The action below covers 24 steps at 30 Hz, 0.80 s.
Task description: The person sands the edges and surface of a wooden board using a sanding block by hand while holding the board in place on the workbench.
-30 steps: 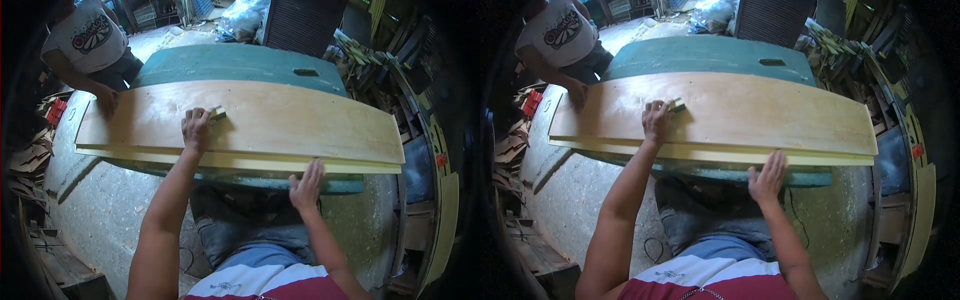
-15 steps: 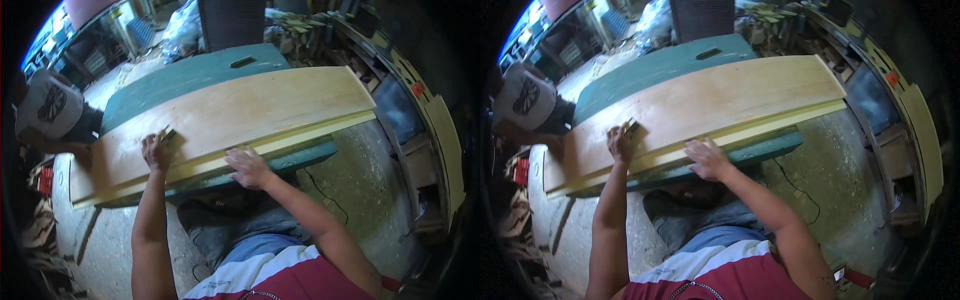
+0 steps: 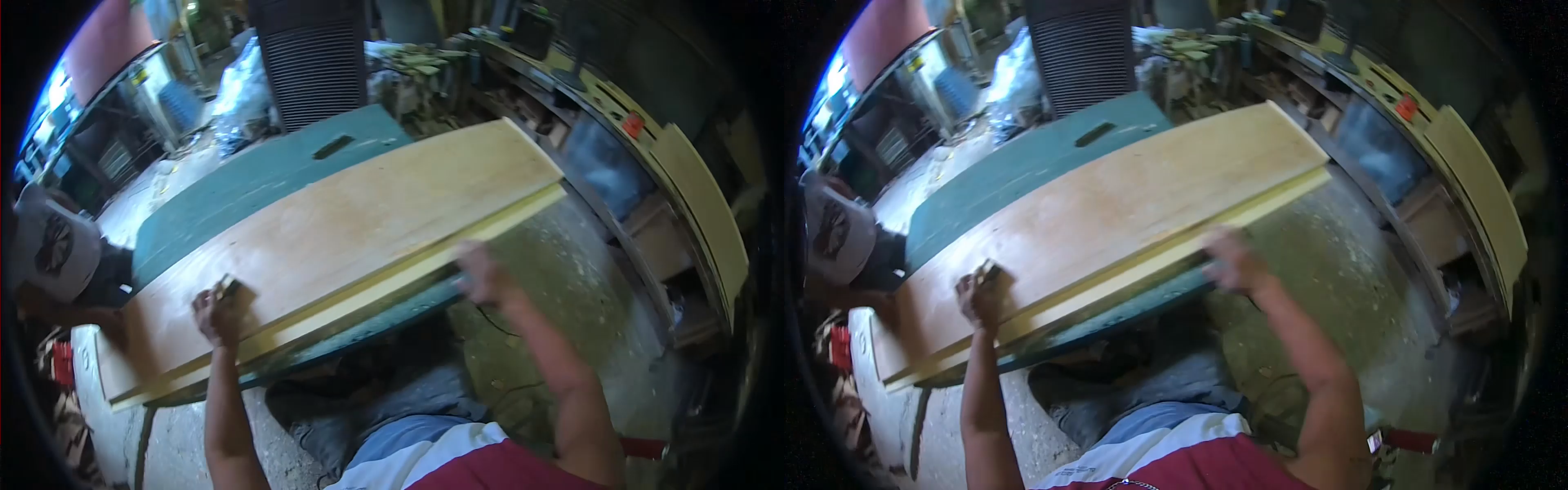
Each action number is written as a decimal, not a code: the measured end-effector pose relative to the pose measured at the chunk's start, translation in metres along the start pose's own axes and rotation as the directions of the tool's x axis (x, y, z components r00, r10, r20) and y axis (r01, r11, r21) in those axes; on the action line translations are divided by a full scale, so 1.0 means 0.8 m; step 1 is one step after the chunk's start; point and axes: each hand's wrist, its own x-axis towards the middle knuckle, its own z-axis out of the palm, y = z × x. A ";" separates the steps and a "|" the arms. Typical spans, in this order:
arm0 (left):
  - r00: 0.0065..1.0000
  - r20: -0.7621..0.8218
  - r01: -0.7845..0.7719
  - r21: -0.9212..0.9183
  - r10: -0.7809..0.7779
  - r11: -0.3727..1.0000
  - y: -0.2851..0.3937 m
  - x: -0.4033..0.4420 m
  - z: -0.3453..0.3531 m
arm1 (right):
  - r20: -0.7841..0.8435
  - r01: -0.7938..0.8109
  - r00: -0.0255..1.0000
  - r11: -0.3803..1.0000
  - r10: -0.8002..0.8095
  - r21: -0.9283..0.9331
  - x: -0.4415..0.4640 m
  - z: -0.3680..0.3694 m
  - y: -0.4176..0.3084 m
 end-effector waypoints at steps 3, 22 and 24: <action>0.998 -0.010 -0.062 0.020 0.062 0.998 -0.001 0.001 -0.004 | 0.107 0.212 0.970 0.976 -0.216 0.051 0.032 0.028 -0.057; 0.999 -0.030 -0.032 0.065 0.034 0.997 0.005 0.000 -0.002 | 0.018 -0.310 0.943 0.896 0.332 -0.317 -0.075 -0.128 0.331; 0.995 -0.088 -0.045 0.077 0.052 0.996 0.013 0.003 0.000 | 0.016 -0.424 0.895 0.863 0.446 -0.275 -0.079 -0.136 0.356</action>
